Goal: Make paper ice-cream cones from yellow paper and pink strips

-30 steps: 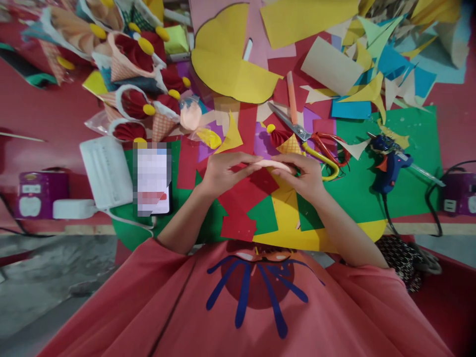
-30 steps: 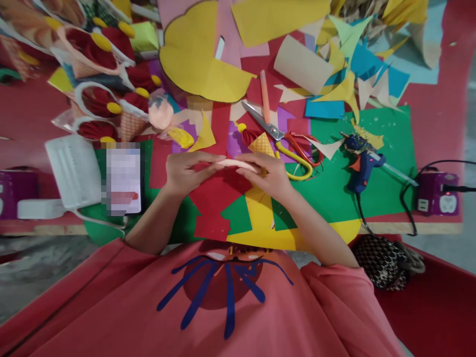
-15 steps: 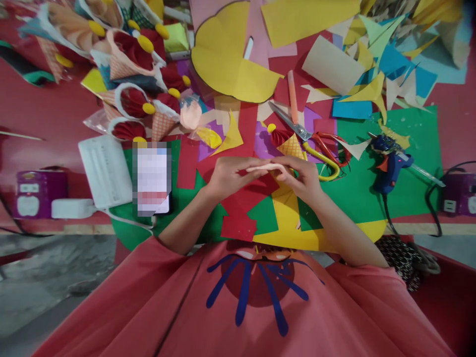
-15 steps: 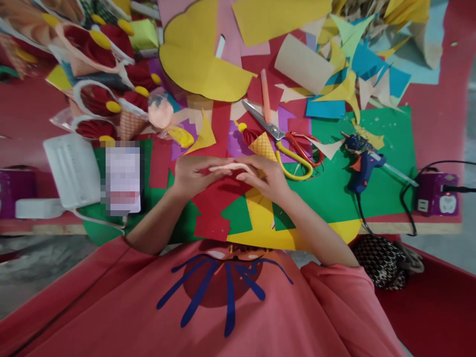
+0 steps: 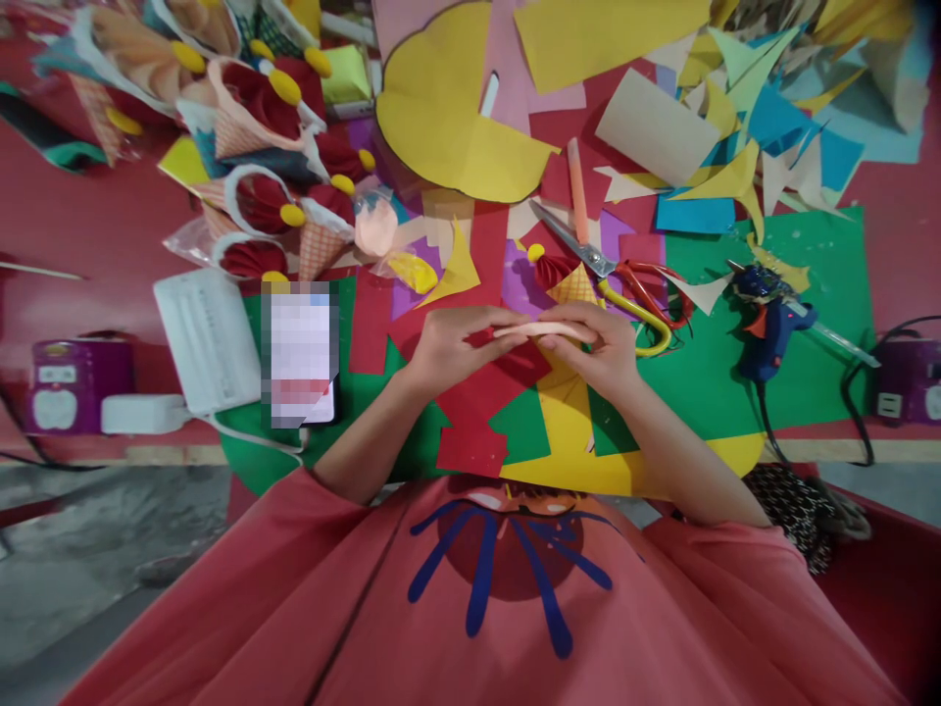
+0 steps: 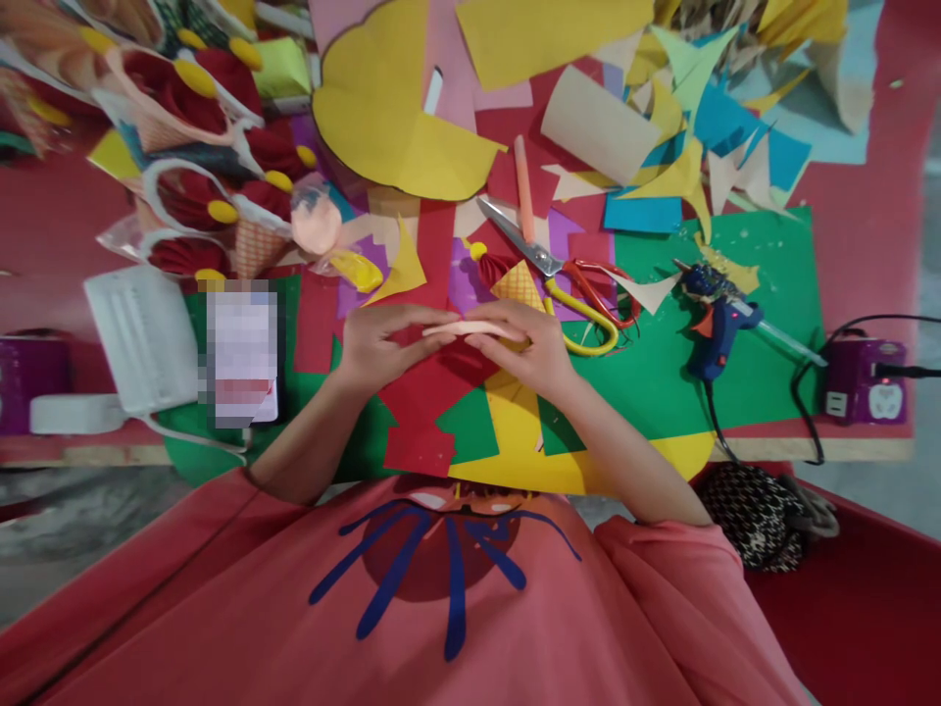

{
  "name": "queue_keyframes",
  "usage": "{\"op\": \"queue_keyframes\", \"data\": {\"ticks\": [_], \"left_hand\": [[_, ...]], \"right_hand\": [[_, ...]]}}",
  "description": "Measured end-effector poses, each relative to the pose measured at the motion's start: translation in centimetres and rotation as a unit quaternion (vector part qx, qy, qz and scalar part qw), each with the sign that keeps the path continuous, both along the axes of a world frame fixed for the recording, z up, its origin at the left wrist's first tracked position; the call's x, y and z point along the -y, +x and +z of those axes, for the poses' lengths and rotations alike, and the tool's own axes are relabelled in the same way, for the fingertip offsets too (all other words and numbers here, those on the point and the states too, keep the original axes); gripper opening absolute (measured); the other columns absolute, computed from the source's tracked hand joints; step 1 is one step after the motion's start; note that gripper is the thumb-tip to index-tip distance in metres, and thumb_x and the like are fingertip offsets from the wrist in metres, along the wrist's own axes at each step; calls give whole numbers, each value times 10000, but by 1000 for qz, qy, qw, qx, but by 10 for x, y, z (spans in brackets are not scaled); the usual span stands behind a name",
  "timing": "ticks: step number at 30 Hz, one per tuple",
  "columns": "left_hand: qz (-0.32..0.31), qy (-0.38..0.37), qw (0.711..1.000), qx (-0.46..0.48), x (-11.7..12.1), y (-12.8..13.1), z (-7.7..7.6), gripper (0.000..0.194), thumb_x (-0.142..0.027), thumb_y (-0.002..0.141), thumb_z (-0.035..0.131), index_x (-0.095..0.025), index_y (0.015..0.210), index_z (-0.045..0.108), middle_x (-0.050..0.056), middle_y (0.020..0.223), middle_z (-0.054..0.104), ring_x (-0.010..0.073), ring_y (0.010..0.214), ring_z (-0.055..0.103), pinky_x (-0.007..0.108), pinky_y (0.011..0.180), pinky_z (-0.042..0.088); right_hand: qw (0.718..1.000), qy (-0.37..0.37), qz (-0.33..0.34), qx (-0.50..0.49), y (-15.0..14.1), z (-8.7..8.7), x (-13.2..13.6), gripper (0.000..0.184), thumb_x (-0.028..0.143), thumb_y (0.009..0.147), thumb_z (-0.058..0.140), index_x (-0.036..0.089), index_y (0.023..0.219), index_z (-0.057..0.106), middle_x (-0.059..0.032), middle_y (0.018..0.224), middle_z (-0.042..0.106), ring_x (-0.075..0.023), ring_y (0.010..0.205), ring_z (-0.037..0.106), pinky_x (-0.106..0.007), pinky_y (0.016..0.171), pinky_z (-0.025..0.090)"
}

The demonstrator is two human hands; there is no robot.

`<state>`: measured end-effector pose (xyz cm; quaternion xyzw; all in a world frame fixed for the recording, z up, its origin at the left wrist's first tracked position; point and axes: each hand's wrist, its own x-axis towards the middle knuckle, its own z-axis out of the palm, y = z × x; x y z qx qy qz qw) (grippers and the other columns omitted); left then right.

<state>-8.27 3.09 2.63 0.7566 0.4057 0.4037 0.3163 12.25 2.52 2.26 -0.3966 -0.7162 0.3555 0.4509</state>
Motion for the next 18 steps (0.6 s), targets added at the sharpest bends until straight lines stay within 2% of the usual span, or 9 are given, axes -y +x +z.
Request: {"op": "queue_keyframes", "data": {"ticks": [3, 5, 8, 10, 12, 15, 18], "left_hand": [[-13, 32, 999, 7, 0, 0, 0, 170, -351, 857, 664, -216, 913, 750, -1, 831, 773, 115, 741, 733, 154, 664, 545], [-25, 45, 999, 10, 0, 0, -1, 157, -346, 874, 643, -235, 908, 750, -10, 833, 773, 114, 739, 735, 159, 663, 553], [-29, 26, 999, 13, -1, -2, -2, 237, -395, 882, 623, -231, 1010, 735, 11, 892, 772, 126, 773, 739, 167, 677, 565], [-15, 0, 1000, 15, -1, -2, -2, 375, -431, 831, 677, -209, 1132, 692, 37, 960, 764, 146, 835, 738, 183, 744, 571], [-2, -9, 1000, 10, -1, -2, -1, 418, -421, 792, 722, -191, 1139, 689, 48, 987, 760, 155, 873, 734, 192, 796, 567], [4, -7, 1000, 6, -1, -1, 1, 266, -393, 836, 680, -195, 1003, 738, 28, 939, 768, 141, 831, 737, 177, 749, 566], [0, -9, 1000, 5, -1, -2, 1, 243, -403, 863, 644, -217, 980, 746, 17, 919, 770, 143, 807, 740, 186, 724, 571]], "right_hand": [[999, -20, 26, -30, 1, -1, -2, 321, 277, 750, 759, 234, 1061, 693, -14, 983, 755, -148, 899, 711, -262, 792, 564], [999, -22, 38, -25, 0, 1, -2, 229, 246, 774, 737, 223, 1000, 713, -12, 936, 761, -135, 855, 713, -251, 765, 560], [999, -23, 28, -13, -1, 4, -1, 108, 241, 806, 700, 212, 907, 725, -3, 841, 758, -120, 754, 706, -233, 678, 549], [1000, -26, 2, -15, -2, 5, 0, 87, 254, 809, 696, 210, 880, 723, 3, 810, 755, -120, 727, 702, -229, 651, 545], [999, -30, -22, -23, -2, 5, 1, 82, 270, 813, 693, 208, 861, 717, 3, 803, 753, -121, 723, 701, -229, 656, 549], [998, -42, -26, -36, -1, 2, 2, 175, 343, 803, 702, 215, 922, 701, -7, 872, 746, -137, 783, 704, -250, 699, 562], [998, -46, -8, -34, 0, -1, 1, 312, 371, 770, 732, 228, 1041, 673, -20, 978, 736, -155, 861, 706, -277, 756, 574]]}}
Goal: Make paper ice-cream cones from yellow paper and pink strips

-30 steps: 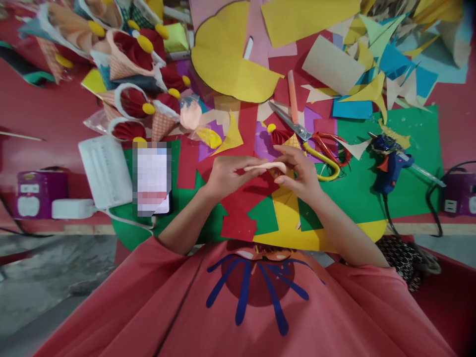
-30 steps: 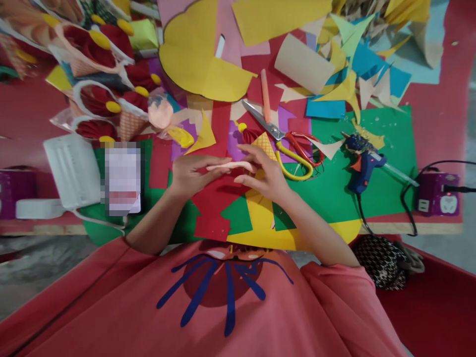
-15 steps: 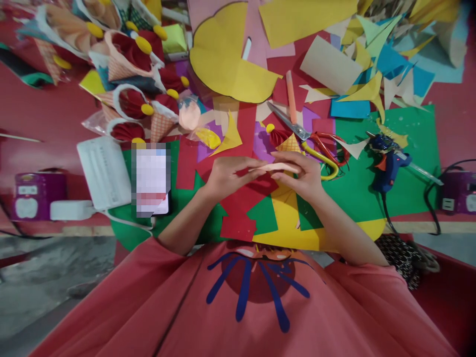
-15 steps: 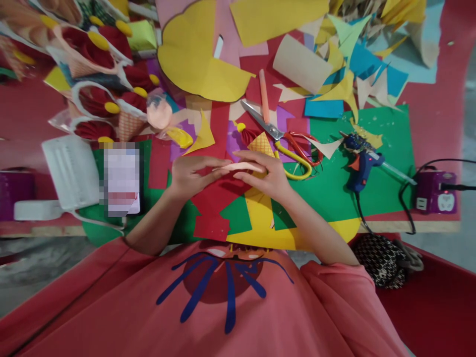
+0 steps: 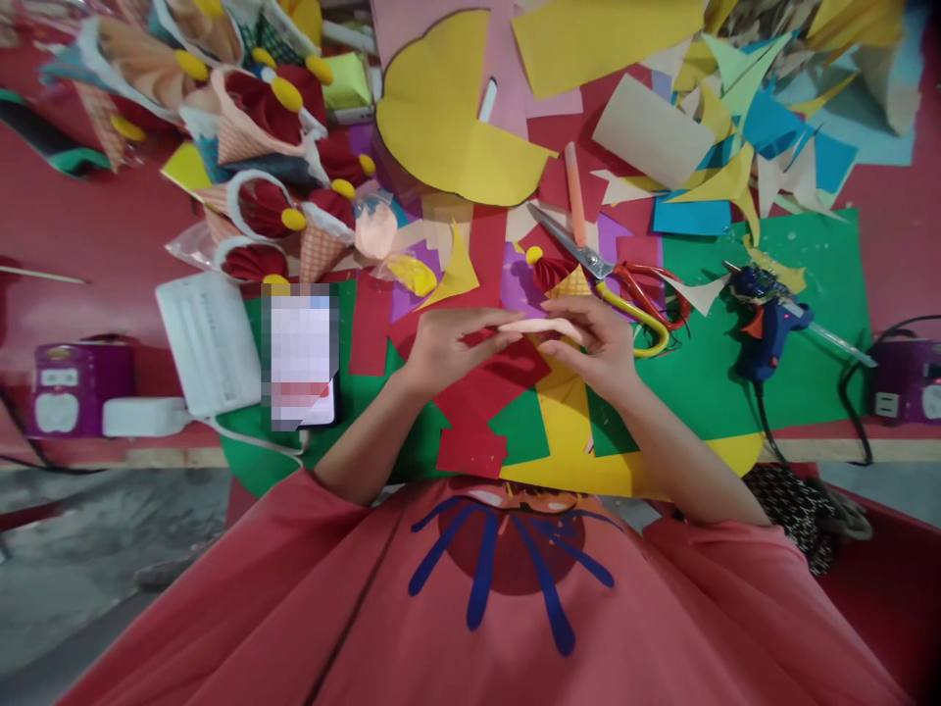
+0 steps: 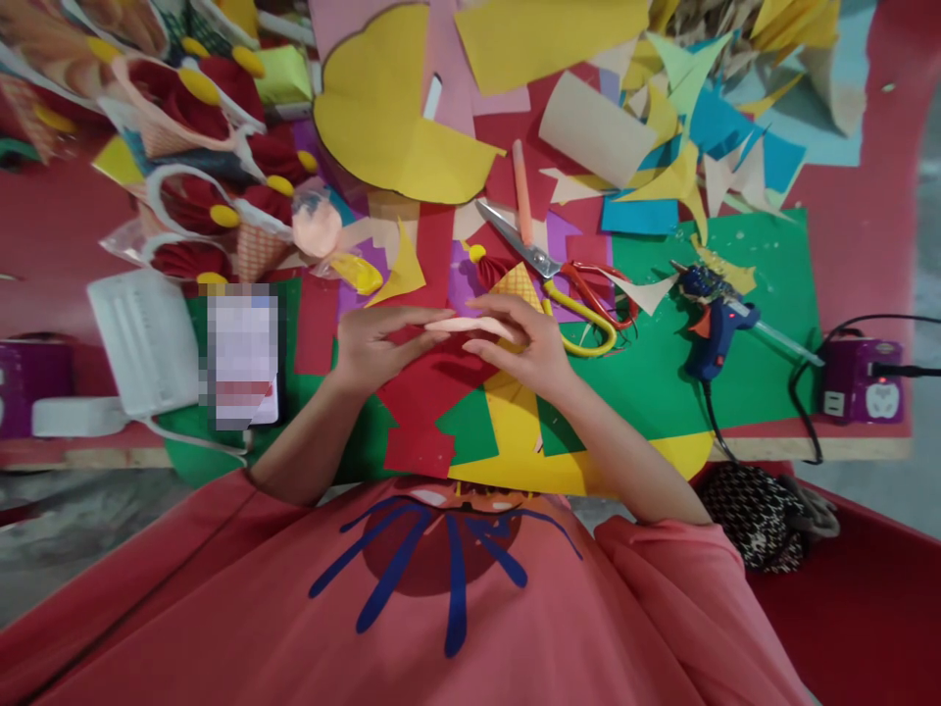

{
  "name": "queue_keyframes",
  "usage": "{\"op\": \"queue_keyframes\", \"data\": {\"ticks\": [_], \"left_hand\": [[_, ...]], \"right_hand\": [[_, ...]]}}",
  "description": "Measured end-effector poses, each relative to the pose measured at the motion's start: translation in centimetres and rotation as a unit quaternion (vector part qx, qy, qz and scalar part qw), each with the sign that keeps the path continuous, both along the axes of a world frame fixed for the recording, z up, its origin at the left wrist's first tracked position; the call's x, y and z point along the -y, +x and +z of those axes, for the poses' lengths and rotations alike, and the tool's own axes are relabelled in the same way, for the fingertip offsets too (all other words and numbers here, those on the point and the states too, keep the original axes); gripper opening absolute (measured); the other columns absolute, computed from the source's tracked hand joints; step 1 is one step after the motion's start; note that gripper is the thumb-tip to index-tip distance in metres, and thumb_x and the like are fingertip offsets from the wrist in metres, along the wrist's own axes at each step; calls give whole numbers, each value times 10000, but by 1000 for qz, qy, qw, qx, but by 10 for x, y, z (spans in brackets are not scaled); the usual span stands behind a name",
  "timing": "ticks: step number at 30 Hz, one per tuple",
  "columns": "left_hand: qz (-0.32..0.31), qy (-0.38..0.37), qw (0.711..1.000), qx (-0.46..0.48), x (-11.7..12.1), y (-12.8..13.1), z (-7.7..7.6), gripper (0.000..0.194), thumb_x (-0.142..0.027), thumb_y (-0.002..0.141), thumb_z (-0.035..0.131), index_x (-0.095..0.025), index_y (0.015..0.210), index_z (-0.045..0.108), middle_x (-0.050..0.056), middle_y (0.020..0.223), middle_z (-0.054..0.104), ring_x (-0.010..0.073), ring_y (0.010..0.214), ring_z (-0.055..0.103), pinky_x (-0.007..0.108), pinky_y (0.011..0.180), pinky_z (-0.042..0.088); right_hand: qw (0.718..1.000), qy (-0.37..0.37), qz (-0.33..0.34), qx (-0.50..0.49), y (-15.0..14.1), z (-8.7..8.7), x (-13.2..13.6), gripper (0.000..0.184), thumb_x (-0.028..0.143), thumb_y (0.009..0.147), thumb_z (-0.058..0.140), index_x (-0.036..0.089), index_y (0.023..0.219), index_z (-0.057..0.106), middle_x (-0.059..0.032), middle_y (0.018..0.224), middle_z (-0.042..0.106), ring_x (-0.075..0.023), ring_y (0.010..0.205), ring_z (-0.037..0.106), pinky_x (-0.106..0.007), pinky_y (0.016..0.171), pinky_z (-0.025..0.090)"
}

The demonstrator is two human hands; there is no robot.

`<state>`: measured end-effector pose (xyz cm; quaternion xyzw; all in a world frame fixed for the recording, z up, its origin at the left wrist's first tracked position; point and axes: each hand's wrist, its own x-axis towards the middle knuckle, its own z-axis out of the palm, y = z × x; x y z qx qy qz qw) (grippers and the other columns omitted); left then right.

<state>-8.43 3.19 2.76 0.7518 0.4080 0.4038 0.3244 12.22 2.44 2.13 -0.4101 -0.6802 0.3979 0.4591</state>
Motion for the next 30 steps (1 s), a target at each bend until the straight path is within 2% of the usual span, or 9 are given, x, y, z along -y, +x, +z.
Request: {"op": "queue_keyframes", "data": {"ticks": [5, 10, 14, 17, 19, 21, 23, 27, 30], "left_hand": [[-22, 42, 999, -18, -2, -5, -2, 256, -418, 894, 597, -239, 1000, 747, 21, 876, 772, 135, 754, 740, 172, 664, 558], [-15, 25, 999, 32, -2, -4, -1, 458, -413, 792, 724, -217, 1201, 656, 35, 944, 767, 156, 851, 739, 210, 816, 572], [5, 68, 997, 32, 0, -3, 0, 194, -266, 808, 724, -223, 997, 740, 15, 899, 772, 130, 790, 741, 167, 733, 572], [12, 75, 996, 49, -1, -5, -1, 120, -238, 827, 703, -236, 935, 754, 6, 836, 773, 112, 729, 738, 141, 662, 559], [7, 60, 996, 61, -2, -6, -2, 203, -325, 844, 681, -234, 1017, 738, 25, 878, 773, 131, 767, 742, 165, 689, 574], [-8, 32, 997, 67, -3, -6, -2, 407, -438, 808, 696, -225, 1154, 683, 51, 964, 764, 165, 848, 741, 216, 768, 590], [-27, 18, 999, 38, -2, -5, -1, 514, -474, 764, 729, -222, 1205, 652, 61, 1014, 755, 181, 898, 734, 239, 814, 585], [-46, 77, 995, -53, 1, 1, -1, 223, -373, 885, 627, -239, 1034, 725, 23, 927, 770, 134, 828, 734, 190, 736, 568], [-9, 96, 995, -35, 3, 2, -1, 154, -313, 902, 613, -239, 958, 736, 0, 857, 772, 122, 771, 732, 194, 694, 569]], "right_hand": [[999, 27, 1, 29, -1, 1, 0, 134, 295, 821, 683, 230, 936, 703, -3, 905, 760, -145, 837, 714, -264, 749, 568], [1000, 15, -17, 21, -2, 0, 1, 143, 331, 819, 682, 219, 903, 711, 0, 846, 762, -133, 752, 710, -242, 668, 557], [999, 26, -23, 28, -1, -1, 0, 141, 325, 815, 690, 206, 882, 722, -12, 826, 763, -136, 749, 712, -241, 666, 548], [998, 48, -17, 33, 0, 0, -1, 114, 292, 810, 699, 187, 846, 729, -18, 796, 760, -124, 711, 702, -224, 638, 529], [998, 47, -14, 34, 0, 2, -2, 99, 275, 816, 693, 187, 837, 733, -11, 773, 755, -111, 675, 690, -213, 612, 515], [999, 37, -7, 34, 0, 3, -1, 100, 277, 824, 684, 196, 847, 738, -2, 769, 754, -107, 666, 685, -212, 605, 511], [999, 23, 1, 34, -1, 3, -1, 122, 304, 829, 676, 207, 863, 742, -2, 784, 758, -114, 678, 689, -222, 612, 517], [998, -38, 20, 39, -2, 0, 1, 247, 422, 817, 667, 196, 879, 746, -27, 819, 763, -135, 703, 694, -250, 622, 527], [996, -76, 27, 21, -1, -2, 1, 415, 480, 749, 719, 180, 1036, 712, -30, 802, 742, -135, 671, 667, -252, 606, 523]]}}
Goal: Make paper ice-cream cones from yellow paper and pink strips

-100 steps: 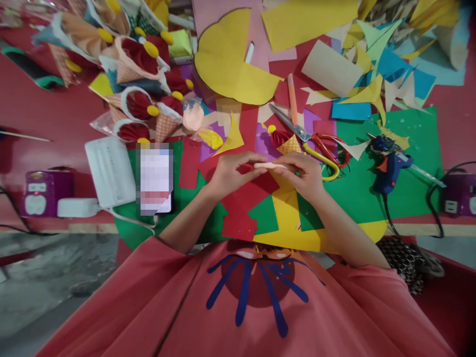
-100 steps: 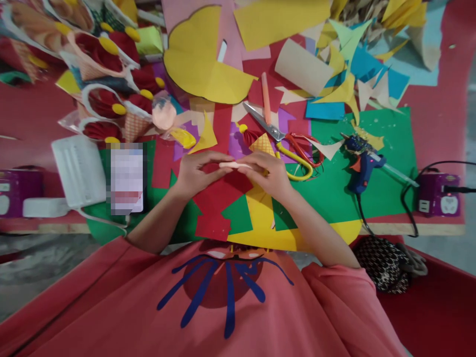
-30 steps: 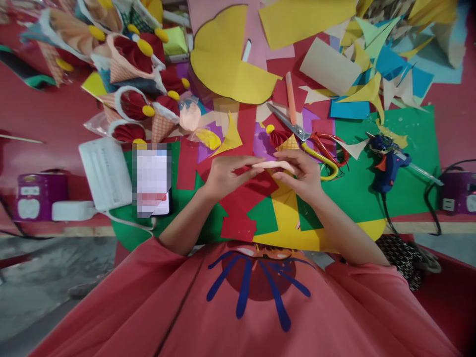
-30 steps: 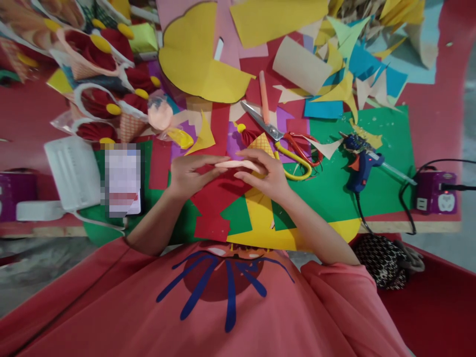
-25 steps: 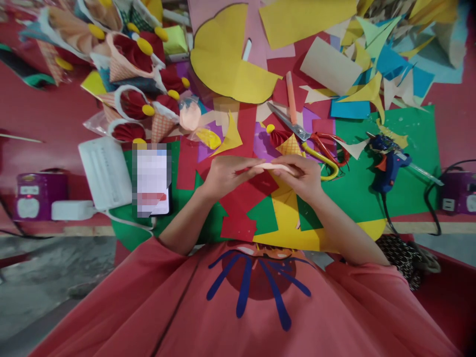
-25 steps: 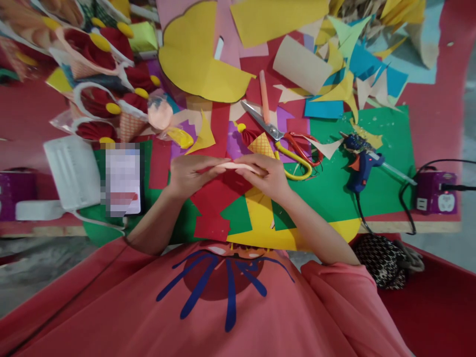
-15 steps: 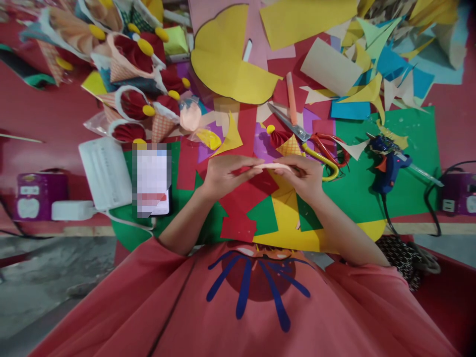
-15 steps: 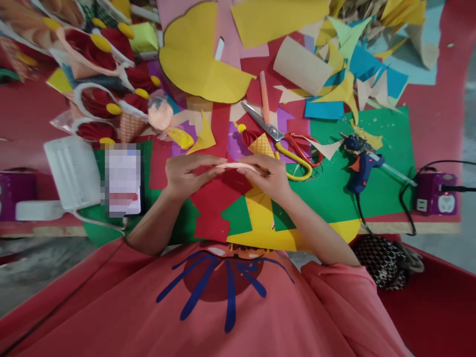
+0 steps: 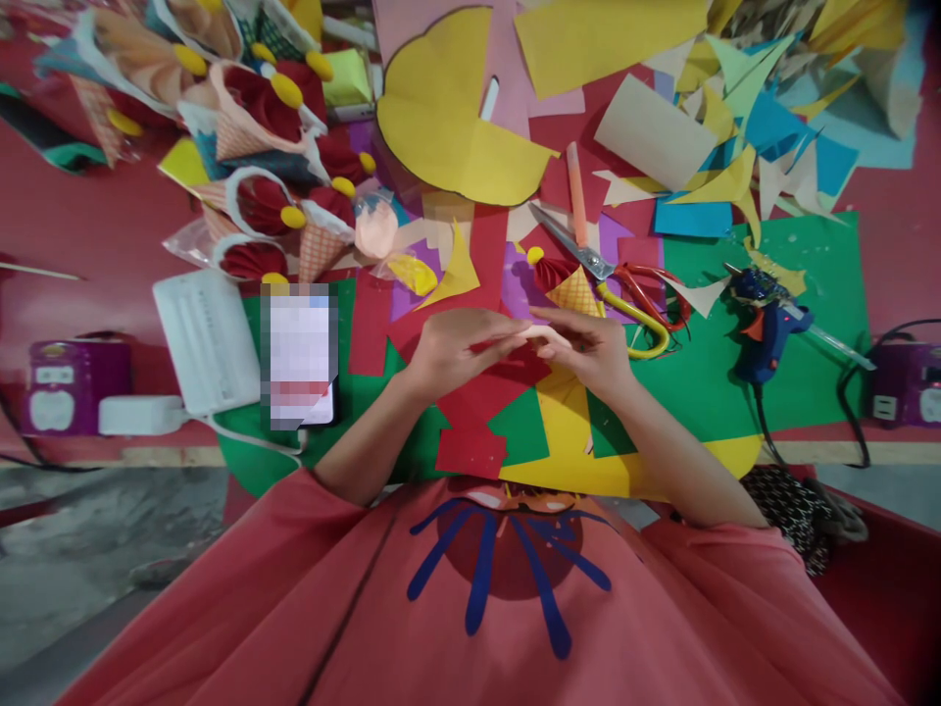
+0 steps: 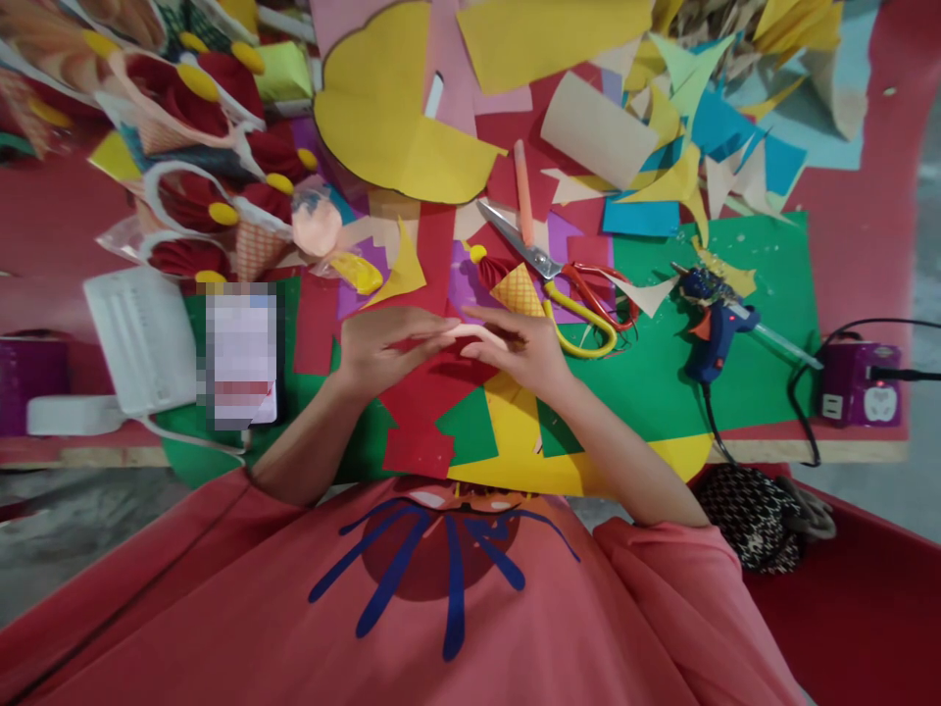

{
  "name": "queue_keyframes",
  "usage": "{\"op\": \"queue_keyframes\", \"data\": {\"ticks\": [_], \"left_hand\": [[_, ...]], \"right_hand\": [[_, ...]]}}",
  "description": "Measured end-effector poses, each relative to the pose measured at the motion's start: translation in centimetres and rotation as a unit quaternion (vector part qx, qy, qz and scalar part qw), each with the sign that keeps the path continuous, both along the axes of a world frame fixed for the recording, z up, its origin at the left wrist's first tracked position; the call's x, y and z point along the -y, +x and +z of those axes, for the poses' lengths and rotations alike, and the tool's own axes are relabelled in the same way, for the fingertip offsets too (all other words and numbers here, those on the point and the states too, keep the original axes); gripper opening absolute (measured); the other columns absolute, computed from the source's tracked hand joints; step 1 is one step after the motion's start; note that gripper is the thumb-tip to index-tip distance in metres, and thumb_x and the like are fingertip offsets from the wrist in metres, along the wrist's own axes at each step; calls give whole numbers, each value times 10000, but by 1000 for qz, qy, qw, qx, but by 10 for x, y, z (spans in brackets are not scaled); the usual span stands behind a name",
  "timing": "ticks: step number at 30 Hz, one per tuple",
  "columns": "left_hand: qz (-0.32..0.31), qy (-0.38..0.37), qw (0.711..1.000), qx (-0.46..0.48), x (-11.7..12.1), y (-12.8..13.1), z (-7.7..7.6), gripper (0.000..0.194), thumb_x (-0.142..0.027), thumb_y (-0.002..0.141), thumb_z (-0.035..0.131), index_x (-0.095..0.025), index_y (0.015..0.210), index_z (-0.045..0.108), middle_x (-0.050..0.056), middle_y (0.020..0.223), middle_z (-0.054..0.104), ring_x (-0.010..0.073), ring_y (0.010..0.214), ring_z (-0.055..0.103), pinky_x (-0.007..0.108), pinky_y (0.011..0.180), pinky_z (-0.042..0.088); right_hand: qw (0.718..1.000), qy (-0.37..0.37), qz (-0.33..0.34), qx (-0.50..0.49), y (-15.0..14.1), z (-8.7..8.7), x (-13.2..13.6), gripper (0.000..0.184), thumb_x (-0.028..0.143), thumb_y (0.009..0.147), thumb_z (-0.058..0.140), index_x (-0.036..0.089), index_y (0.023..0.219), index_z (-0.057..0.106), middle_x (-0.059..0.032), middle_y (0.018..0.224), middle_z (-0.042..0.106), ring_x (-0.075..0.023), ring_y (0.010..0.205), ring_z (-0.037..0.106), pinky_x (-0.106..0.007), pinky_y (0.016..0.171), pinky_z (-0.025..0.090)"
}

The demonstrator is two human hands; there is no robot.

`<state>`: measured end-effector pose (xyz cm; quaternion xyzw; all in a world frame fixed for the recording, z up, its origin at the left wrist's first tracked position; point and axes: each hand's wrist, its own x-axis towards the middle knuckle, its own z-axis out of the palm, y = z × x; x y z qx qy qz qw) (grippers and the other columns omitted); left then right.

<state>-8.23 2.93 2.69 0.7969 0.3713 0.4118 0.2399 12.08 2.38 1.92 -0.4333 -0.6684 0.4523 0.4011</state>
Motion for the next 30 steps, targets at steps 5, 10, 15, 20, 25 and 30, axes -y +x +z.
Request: {"op": "queue_keyframes", "data": {"ticks": [5, 10, 15, 20, 25, 30], "left_hand": [[14, -45, 997, 53, -1, -3, 2, 339, -393, 807, 719, -238, 1107, 696, 8, 930, 770, 149, 792, 737, 222, 731, 588], [-2, -83, 996, 37, 1, 0, 2, 411, -426, 783, 731, -196, 1121, 689, 45, 944, 767, 152, 825, 738, 190, 744, 569], [15, -95, 994, 58, 3, 3, 2, 207, -381, 840, 677, -204, 918, 753, 20, 844, 773, 118, 708, 730, 149, 619, 545], [33, -115, 990, 78, 3, 1, 3, 230, -419, 829, 680, -210, 876, 762, 15, 783, 769, 113, 628, 712, 157, 544, 527], [20, -86, 996, 25, 0, -5, 1, 282, -477, 856, 628, -233, 891, 765, 16, 775, 769, 120, 633, 715, 172, 574, 536], [-10, -36, 999, 8, -3, -8, 0, 529, -533, 763, 702, -207, 1178, 668, 67, 958, 764, 162, 818, 738, 201, 745, 561]], "right_hand": [[998, 59, -23, 13, 1, 3, -2, 236, 365, 799, 697, 205, 971, 684, -22, 852, 728, -144, 760, 675, -267, 684, 541], [995, 100, -4, 22, 0, 5, -1, 123, 302, 821, 676, 201, 891, 691, -17, 841, 752, -129, 748, 694, -236, 663, 541], [996, 88, -2, 18, 0, 4, 1, 135, 326, 834, 663, 214, 877, 725, -12, 832, 765, -129, 731, 709, -237, 654, 553], [998, 65, -10, -8, 3, 1, 0, 354, 463, 737, 737, 233, 1007, 725, -16, 875, 759, -148, 766, 710, -271, 709, 567], [995, 97, -19, 15, 4, 3, -3, 191, 350, 803, 697, 242, 958, 720, -11, 873, 752, -147, 788, 700, -293, 737, 559], [992, 124, -12, 15, 3, 6, -4, 87, 275, 829, 667, 215, 875, 711, -12, 809, 745, -135, 738, 691, -269, 684, 543]]}}
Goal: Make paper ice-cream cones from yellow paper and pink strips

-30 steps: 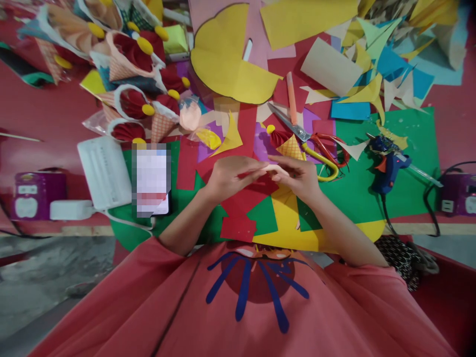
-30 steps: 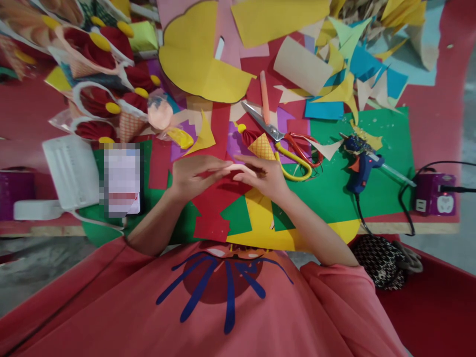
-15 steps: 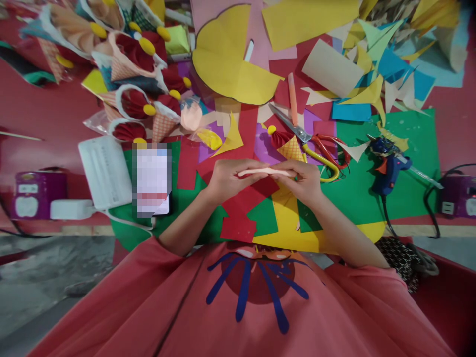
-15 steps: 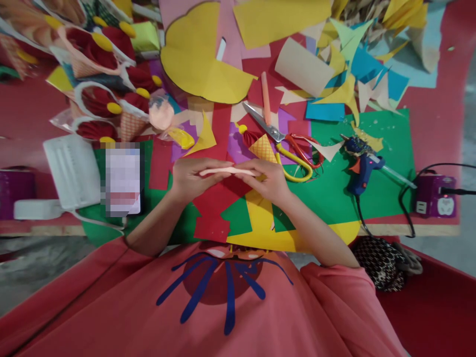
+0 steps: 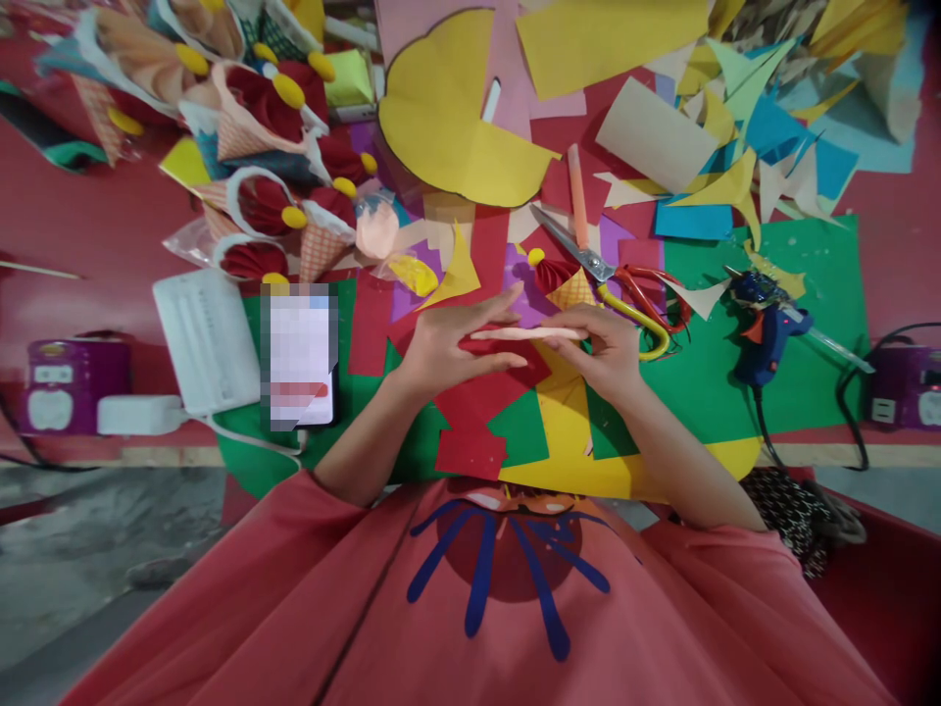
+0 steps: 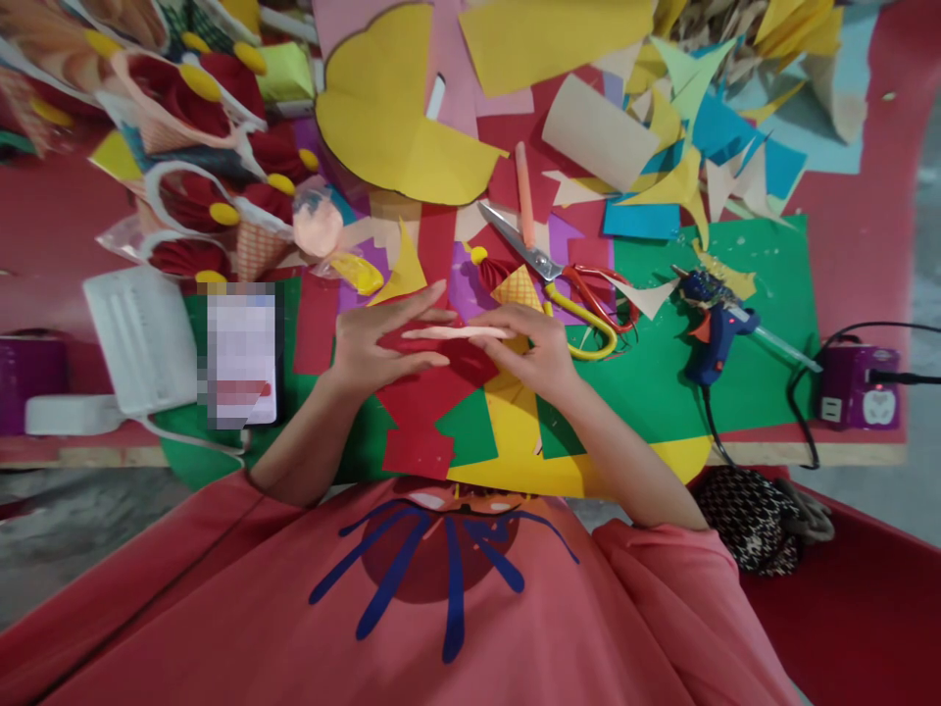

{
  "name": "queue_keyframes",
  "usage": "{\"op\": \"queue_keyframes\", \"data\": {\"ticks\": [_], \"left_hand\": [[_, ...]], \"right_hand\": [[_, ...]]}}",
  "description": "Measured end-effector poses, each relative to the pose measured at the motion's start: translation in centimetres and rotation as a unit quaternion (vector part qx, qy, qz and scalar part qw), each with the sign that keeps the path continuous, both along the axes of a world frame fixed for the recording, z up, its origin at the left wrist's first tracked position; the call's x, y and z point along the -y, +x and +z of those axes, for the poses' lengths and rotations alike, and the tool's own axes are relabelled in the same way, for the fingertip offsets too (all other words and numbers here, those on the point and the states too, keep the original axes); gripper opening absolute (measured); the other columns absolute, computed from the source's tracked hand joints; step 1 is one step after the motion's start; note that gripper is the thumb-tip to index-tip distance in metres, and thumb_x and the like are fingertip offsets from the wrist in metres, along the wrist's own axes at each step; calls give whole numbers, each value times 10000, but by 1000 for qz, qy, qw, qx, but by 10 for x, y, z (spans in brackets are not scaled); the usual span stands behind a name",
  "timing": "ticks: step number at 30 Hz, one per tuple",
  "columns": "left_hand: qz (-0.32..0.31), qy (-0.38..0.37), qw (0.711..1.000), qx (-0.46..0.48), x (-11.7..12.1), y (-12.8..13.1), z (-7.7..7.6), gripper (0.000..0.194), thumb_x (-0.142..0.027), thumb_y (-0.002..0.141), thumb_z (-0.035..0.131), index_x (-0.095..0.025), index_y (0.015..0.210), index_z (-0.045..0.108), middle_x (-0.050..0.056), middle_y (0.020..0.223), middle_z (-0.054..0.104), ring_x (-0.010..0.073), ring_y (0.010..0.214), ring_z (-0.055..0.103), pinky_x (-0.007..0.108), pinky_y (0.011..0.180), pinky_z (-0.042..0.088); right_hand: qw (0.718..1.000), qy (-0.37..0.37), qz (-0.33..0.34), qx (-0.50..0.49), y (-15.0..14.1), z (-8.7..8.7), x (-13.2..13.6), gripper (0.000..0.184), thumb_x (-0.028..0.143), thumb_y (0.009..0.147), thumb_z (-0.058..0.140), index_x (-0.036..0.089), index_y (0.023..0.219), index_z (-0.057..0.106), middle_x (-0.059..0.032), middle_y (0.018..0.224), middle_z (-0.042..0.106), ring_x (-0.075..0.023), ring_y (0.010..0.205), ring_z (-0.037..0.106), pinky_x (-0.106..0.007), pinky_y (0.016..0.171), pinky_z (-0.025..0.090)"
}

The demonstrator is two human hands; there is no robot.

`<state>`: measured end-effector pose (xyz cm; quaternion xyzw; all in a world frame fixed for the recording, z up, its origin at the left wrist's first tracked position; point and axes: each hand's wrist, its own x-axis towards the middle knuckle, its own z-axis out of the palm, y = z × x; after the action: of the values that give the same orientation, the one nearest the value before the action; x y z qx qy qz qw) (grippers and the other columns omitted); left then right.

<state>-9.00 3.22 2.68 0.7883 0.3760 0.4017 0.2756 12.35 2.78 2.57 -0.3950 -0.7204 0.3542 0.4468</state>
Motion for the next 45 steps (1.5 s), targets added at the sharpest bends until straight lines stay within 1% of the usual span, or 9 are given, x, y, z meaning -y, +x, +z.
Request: {"op": "queue_keyframes", "data": {"ticks": [7, 11, 15, 21, 26, 29, 34, 39, 45], "left_hand": [[-13, 43, 999, -22, 0, 4, -1, 182, -351, 894, 617, -235, 956, 742, 13, 809, 769, 120, 719, 722, 182, 650, 526], [-7, 25, 998, -48, -1, 1, 0, 320, -458, 933, 517, -234, 985, 740, 12, 794, 765, 115, 695, 711, 181, 628, 503], [8, -33, 996, -85, 0, 2, 2, 543, -639, 819, 572, -200, 1120, 680, 25, 833, 756, 118, 664, 683, 182, 606, 482], [-32, -53, 996, -64, 0, 8, 5, 428, -543, 928, 466, -196, 899, 716, 5, 704, 721, 89, 603, 641, 175, 551, 415], [-3, -7, 999, -42, -2, 6, 5, 360, -470, 924, 523, -187, 818, 718, -3, 636, 698, 80, 560, 611, 179, 519, 394], [-4, -5, 1000, -8, -1, 6, 4, 341, -491, 843, 638, -169, 917, 719, 16, 733, 737, 71, 533, 600, 166, 524, 426], [-16, -35, 999, 9, 2, 9, 4, 317, -453, 857, 636, -161, 941, 727, 35, 803, 758, 77, 584, 647, 148, 563, 460], [23, -86, 996, 19, 4, 9, 7, 314, -438, 900, 580, -164, 883, 734, 21, 738, 748, 91, 644, 675, 149, 576, 465], [24, -62, 997, 33, 1, 9, 5, 368, -474, 859, 623, -142, 980, 727, 60, 849, 766, 106, 684, 698, 150, 587, 489]], "right_hand": [[999, -43, -1, 7, -1, -3, 4, 152, 339, 829, 673, 228, 904, 746, -2, 795, 763, -124, 671, 698, -247, 632, 547], [998, -52, -10, 24, 3, -3, 5, 255, 421, 814, 674, 261, 998, 749, -13, 894, 779, -162, 770, 733, -273, 691, 580], [997, -71, -13, 19, 3, -5, 6, 336, 431, 791, 696, 259, 1081, 702, -32, 1033, 753, -170, 831, 733, -274, 736, 595], [998, -55, 37, -17, 0, -9, 5, 489, 462, 738, 738, 246, 1161, 619, -37, 993, 727, -146, 787, 714, -257, 713, 581], [1000, -13, 19, 17, 2, -5, 1, 204, 374, 800, 701, 220, 931, 681, -21, 863, 730, -143, 768, 680, -281, 711, 548], [1000, 6, 21, 8, 1, -4, 1, 77, 262, 825, 676, 211, 881, 691, -5, 808, 730, -124, 736, 679, -250, 674, 529], [1000, 11, 25, 9, 1, -7, 3, 82, 270, 820, 689, 206, 865, 712, -1, 790, 746, -116, 715, 694, -219, 651, 527], [999, -43, 20, -23, 1, -6, 4, 438, 460, 730, 743, 232, 1096, 664, -20, 909, 742, -135, 693, 685, -255, 630, 557], [999, 26, 12, 41, 2, -4, 2, 128, 245, 848, 640, 212, 965, 682, -25, 910, 751, -144, 819, 704, -260, 717, 559]]}}
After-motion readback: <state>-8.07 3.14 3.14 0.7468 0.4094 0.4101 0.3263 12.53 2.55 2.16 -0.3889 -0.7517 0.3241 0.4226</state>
